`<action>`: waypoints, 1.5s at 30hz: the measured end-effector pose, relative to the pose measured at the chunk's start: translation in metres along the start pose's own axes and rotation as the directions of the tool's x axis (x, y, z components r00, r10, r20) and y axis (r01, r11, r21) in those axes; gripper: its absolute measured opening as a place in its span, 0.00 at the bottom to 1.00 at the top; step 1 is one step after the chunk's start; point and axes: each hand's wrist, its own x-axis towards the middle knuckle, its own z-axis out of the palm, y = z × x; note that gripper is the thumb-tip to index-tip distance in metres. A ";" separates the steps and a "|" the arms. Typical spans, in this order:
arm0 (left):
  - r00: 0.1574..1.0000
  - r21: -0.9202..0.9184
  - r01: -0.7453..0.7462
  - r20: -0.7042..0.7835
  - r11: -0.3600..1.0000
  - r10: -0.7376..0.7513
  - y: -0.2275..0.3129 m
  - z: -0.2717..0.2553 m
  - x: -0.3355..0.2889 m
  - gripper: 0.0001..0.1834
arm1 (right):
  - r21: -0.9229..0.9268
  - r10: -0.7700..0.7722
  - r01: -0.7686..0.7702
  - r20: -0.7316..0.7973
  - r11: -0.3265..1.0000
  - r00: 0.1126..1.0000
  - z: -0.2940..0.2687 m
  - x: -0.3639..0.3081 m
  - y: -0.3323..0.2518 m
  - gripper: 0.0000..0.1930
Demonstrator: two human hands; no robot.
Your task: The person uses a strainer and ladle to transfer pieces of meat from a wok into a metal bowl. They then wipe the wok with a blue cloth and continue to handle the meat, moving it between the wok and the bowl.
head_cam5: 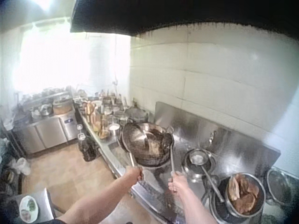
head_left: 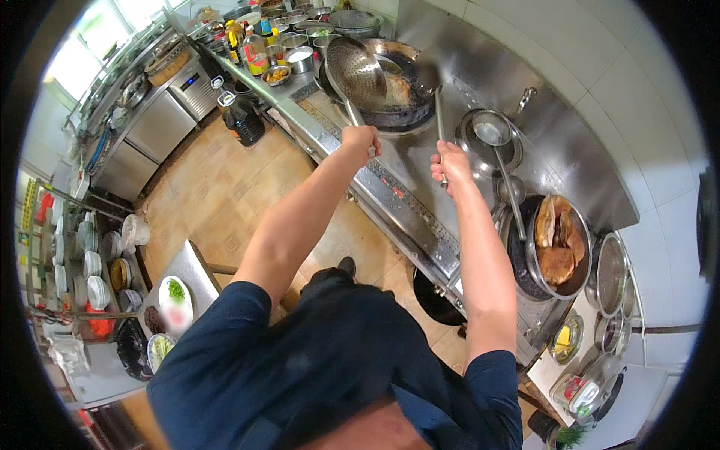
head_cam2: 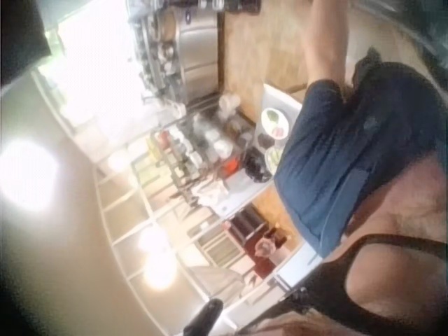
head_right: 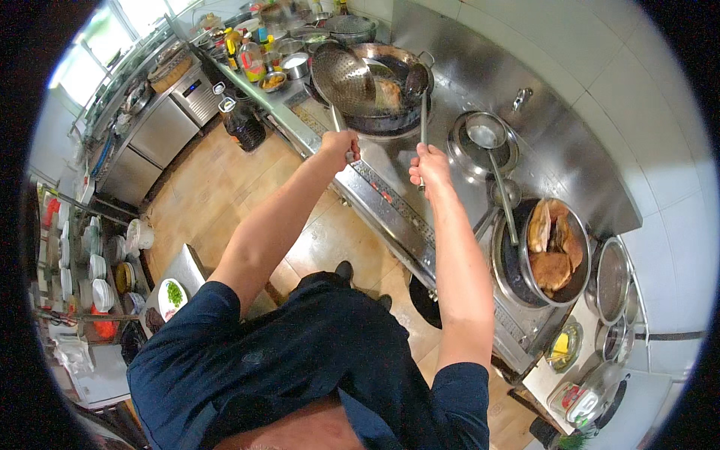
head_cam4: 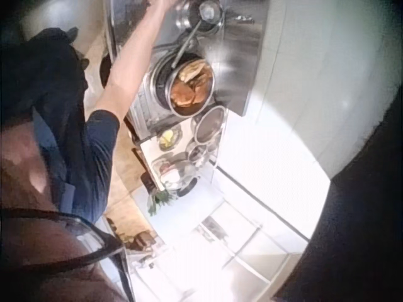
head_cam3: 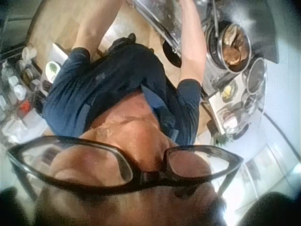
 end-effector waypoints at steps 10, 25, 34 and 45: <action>0.988 0.240 0.032 -0.156 0.970 0.006 0.015 0.028 0.011 0.04 | -0.358 -0.029 -0.019 -0.127 0.933 0.991 0.051 0.109 0.007 0.13; 0.998 0.290 0.053 -0.045 0.955 -0.042 0.027 0.020 0.015 0.07 | 0.579 0.330 -0.453 0.311 0.678 0.891 0.046 0.128 -0.010 0.15; 0.997 0.388 -0.071 0.036 0.919 0.062 0.030 0.041 -0.009 0.10 | 0.751 0.236 -0.504 0.446 0.425 0.863 0.010 0.113 -0.010 0.16; 0.957 0.421 -0.195 -0.117 0.886 0.266 0.024 0.018 -0.012 0.12 | 0.752 0.152 -0.575 0.558 0.323 0.816 -0.012 0.090 -0.010 0.17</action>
